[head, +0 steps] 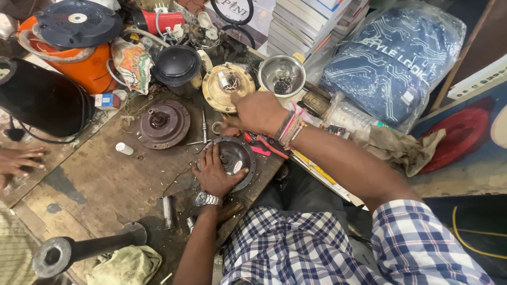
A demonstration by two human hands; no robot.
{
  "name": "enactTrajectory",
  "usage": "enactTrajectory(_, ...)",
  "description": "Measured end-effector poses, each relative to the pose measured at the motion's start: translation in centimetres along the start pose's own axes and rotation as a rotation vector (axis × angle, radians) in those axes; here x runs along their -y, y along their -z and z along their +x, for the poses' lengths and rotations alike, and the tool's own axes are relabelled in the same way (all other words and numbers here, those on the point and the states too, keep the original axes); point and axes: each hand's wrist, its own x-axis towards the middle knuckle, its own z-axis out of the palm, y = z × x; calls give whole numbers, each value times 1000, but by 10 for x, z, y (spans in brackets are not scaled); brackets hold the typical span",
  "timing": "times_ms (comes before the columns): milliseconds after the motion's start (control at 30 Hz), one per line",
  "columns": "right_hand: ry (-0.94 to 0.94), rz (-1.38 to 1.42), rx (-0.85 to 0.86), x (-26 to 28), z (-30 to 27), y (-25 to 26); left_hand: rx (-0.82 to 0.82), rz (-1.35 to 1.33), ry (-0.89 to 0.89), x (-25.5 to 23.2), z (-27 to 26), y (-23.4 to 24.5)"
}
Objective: The person works on a circular metal electrical component on a cluttered workbench. They use a screwdriver to adjust parts and a hammer to tap the component, then wipe it with a cloth. The person continues to manipulate the component with their hands and tools throughout the clip.
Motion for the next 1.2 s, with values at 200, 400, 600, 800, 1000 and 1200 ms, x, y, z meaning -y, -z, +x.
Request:
enactTrajectory(200, 484, -151, -284, -17, 10, -6, -16, -2, -2, -1, -1, -1)
enactTrajectory(400, 306, 129, -154, -31, 21, -34, -32, -5, -2, -3, -2, 1)
enactTrajectory(600, 312, -58, -235, -21, 20, -37, -14, 0, 12, -3, -1, 2)
enactTrajectory(800, 631, 190, -425, -14, 6, -30, 2, 16, -1, -1, 0, 2)
enactTrajectory(1000, 168, -59, -192, -6, 4, -33, -16, -4, -3, 0, -2, -2)
enactTrajectory(1200, 631, 144, -386, -25, 13, -41, -17, -4, -14, 5, -1, -6)
